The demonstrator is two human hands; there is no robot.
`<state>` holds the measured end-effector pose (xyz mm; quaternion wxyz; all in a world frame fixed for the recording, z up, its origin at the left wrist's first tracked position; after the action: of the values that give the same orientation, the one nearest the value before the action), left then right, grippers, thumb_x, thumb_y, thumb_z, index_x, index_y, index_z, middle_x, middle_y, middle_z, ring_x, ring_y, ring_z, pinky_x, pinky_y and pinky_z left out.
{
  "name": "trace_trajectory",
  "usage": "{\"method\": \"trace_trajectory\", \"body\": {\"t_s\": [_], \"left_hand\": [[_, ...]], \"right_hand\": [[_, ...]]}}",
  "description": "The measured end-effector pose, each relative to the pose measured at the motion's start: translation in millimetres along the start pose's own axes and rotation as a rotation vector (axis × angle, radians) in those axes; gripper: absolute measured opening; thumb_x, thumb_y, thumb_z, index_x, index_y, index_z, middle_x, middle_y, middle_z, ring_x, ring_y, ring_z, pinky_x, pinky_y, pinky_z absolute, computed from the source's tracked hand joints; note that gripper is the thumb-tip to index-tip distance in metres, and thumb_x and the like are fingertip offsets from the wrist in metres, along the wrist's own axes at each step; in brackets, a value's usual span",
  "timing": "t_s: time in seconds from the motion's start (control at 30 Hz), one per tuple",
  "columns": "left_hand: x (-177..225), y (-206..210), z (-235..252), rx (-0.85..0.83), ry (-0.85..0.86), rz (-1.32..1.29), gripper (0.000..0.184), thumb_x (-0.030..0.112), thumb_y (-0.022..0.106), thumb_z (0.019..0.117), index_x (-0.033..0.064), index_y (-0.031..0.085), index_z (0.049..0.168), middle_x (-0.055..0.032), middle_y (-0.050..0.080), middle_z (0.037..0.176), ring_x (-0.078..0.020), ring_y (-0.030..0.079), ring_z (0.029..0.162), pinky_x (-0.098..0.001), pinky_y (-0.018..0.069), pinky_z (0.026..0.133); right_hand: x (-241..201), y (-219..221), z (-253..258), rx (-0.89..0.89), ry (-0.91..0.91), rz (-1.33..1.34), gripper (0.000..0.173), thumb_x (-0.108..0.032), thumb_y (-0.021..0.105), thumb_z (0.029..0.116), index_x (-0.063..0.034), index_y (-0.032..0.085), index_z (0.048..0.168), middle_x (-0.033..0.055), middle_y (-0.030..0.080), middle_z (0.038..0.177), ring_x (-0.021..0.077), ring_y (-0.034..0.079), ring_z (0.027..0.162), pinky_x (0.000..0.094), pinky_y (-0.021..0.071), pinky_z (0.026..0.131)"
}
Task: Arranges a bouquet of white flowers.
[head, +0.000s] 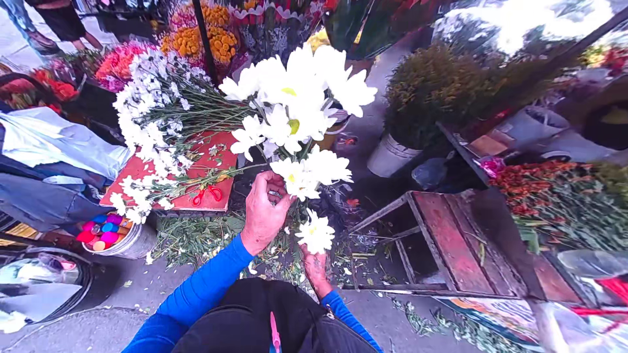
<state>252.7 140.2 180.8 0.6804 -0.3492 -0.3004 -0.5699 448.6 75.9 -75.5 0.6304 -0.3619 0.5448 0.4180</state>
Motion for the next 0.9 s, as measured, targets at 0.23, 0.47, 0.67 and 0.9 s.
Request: {"method": "trace_trajectory", "body": {"t_s": [0.23,0.47,0.67,0.9], "left_hand": [[-44,-27,-34,-0.160,-0.336,-0.040,0.026,-0.001,0.058,0.0961,-0.0155,0.058,0.118,-0.0090,0.065,0.101,0.0004,0.059,0.093,-0.0169,0.0485,0.090],[-62,-34,-57,-0.046,-0.706,-0.409,0.020,-0.006,0.039,0.1016,-0.0080,0.056,0.112,-0.0019,0.062,0.087,0.0023,0.058,0.079,-0.0142,0.0502,0.076],[-104,-16,-94,-0.609,-0.800,-0.145,0.034,0.001,0.041,0.1067,-0.0122,0.049,0.137,-0.0217,0.062,0.125,-0.0133,0.060,0.109,-0.0263,0.0479,0.099],[-140,-12,-92,-0.527,-0.944,-0.012,0.034,-0.022,0.043,0.0929,-0.0093,0.065,0.115,-0.0081,0.070,0.103,-0.0056,0.064,0.095,-0.0205,0.0495,0.096]], "right_hand": [[-10,-8,2,0.004,-0.053,-0.126,0.008,0.005,0.066,0.0800,0.0034,0.065,0.088,0.0116,0.058,0.101,0.0121,0.060,0.092,0.0232,0.0539,0.080],[4,4,-1,-0.073,0.045,0.003,0.015,0.009,0.067,0.0755,-0.0007,0.061,0.084,0.0066,0.059,0.097,0.0087,0.060,0.087,0.0217,0.0536,0.075],[38,16,-7,-0.171,0.249,0.137,0.023,0.015,0.062,0.0688,-0.0064,0.058,0.076,-0.0004,0.061,0.083,0.0054,0.059,0.075,0.0236,0.0526,0.068],[22,31,-4,-0.406,0.233,0.041,0.018,0.013,0.057,0.0787,-0.0044,0.061,0.080,-0.0018,0.061,0.084,0.0028,0.058,0.077,0.0223,0.0514,0.071]]}}
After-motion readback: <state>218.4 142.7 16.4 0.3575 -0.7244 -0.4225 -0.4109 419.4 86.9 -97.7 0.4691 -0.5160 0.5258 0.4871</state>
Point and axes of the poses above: each hand's wrist, its own z-axis towards the middle knuckle, its own y-axis out of the palm, x = y × z, the point moved 8 cm from there along z, towards the middle knuckle
